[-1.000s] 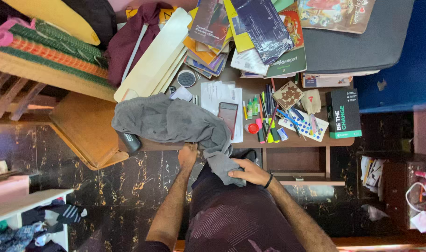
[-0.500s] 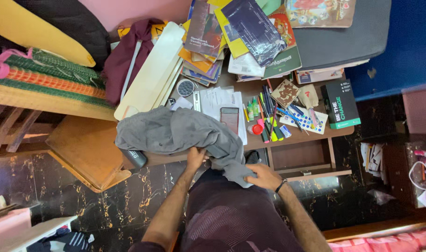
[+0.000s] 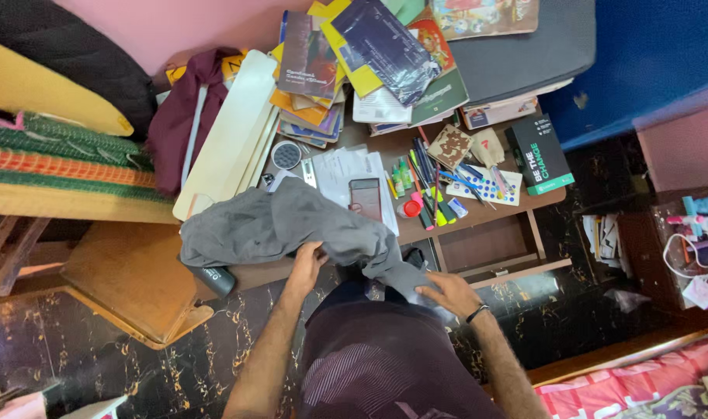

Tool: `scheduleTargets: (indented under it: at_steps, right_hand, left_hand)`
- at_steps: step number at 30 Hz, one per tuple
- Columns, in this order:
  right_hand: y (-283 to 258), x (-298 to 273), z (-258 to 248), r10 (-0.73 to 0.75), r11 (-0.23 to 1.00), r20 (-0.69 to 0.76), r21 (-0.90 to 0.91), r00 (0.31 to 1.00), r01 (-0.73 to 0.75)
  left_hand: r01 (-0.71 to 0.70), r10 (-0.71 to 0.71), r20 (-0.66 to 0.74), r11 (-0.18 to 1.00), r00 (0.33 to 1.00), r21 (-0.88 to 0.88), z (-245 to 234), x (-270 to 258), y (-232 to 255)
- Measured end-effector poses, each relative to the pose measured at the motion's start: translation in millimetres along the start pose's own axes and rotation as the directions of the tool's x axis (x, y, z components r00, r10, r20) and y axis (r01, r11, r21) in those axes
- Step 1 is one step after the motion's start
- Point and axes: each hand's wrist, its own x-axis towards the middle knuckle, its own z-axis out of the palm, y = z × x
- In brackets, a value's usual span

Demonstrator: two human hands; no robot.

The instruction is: The person opens a desk drawer and removes various items including papers, a book, a small pouch, a blister pack, a red-capped bottle, highlighters, pens, a stapler, a wallet, and a small box, placing them on the desk. They then walk to a pile of clothes, pick up a grey cloth, return to the desk, and use the cloth to wipe the red-capped bottle.

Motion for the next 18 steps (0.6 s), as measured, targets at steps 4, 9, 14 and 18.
scheduleTargets:
  at_steps: [4, 9, 14, 18]
  right_hand:
    - [25, -9, 2, 0.051, 0.997, -0.238, -0.038, 0.970, -0.062]
    - [19, -28, -11, 0.161, 0.987, -0.299, 0.047, 0.941, -0.154]
    - [5, -28, -25, 0.360, 0.881, -0.119, 0.368, 0.925, -0.296]
    - [4, -22, -25, 0.320, 0.690, -0.052, 0.697, 0.946, -0.195]
  left_hand:
    - [0.030, 0.030, 0.177, 0.945, 0.984, -0.327, -16, -49, 19]
    - [0.030, -0.071, -0.172, 0.973, 0.982, -0.229, -37, -61, 25]
    - [0.009, 0.214, -0.220, 0.697, 0.952, 0.717, -44, -42, 18]
    - [-0.070, 0.154, 0.045, 0.160, 0.987, 0.985, -30, -37, 16]
